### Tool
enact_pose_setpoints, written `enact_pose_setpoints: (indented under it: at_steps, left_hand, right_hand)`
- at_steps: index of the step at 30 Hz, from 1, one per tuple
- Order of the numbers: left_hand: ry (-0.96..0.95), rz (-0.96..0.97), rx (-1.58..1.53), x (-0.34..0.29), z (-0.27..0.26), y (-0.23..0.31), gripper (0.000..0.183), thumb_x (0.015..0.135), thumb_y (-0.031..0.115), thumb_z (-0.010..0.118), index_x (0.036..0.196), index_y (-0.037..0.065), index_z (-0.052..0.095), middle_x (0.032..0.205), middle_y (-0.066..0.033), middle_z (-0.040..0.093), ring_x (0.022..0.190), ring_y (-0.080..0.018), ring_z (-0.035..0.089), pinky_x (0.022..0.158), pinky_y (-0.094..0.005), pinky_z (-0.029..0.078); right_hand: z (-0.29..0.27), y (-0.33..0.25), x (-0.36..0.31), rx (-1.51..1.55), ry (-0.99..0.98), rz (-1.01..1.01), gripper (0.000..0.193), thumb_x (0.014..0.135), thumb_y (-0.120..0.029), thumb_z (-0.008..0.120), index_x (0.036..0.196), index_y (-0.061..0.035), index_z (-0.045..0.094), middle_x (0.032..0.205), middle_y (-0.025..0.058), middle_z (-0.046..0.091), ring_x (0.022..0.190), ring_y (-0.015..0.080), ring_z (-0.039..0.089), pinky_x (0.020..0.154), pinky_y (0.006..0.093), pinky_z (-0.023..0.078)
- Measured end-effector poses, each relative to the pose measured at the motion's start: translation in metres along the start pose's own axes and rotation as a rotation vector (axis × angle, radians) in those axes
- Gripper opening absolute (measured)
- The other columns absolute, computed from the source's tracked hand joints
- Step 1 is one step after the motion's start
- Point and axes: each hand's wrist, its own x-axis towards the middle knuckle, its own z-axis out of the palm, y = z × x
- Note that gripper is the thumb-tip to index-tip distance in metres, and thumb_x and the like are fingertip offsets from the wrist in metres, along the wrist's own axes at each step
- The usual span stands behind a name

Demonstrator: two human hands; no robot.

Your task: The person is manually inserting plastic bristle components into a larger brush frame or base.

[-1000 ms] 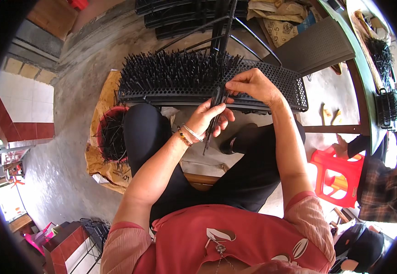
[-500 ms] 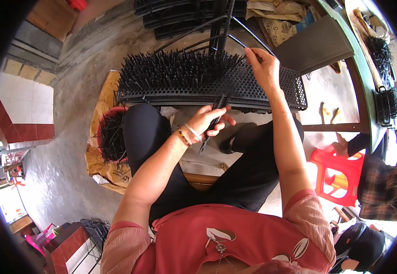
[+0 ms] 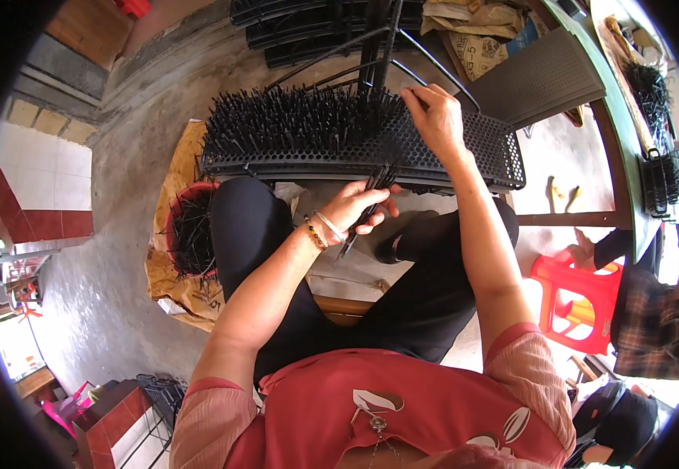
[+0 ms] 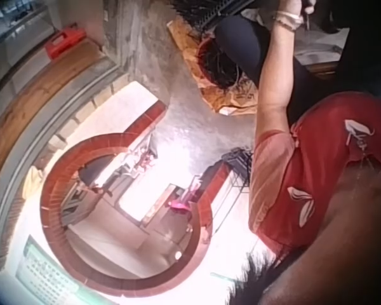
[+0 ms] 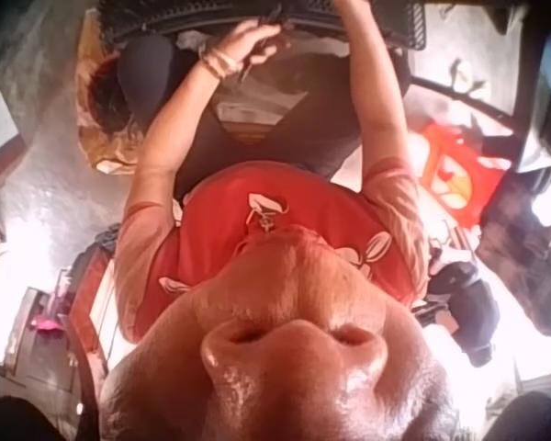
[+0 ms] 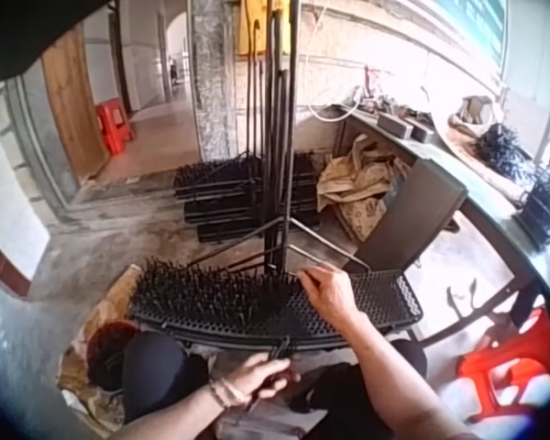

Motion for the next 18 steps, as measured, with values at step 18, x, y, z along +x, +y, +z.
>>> enact_pose_setpoints:
  at_steps: [18]
  left_hand:
    - [-0.008, 0.033, 0.056, -0.003, 0.004, 0.004, 0.034, 0.094, 0.022, 0.05, 0.124, 0.006, 0.051, 0.088, -0.0067, 0.06, 0.057, -0.0038, 0.044, 0.04, -0.0151, 0.032]
  right_hand:
    - [-0.022, -0.012, 0.004, 0.143, -0.201, 0.245, 0.03, 0.082, -0.025, 0.07, 0.091, 0.0034, 0.068, 0.069, 0.009, 0.064, 0.061, 0.0092, 0.056, 0.055, 0.0255, 0.045]
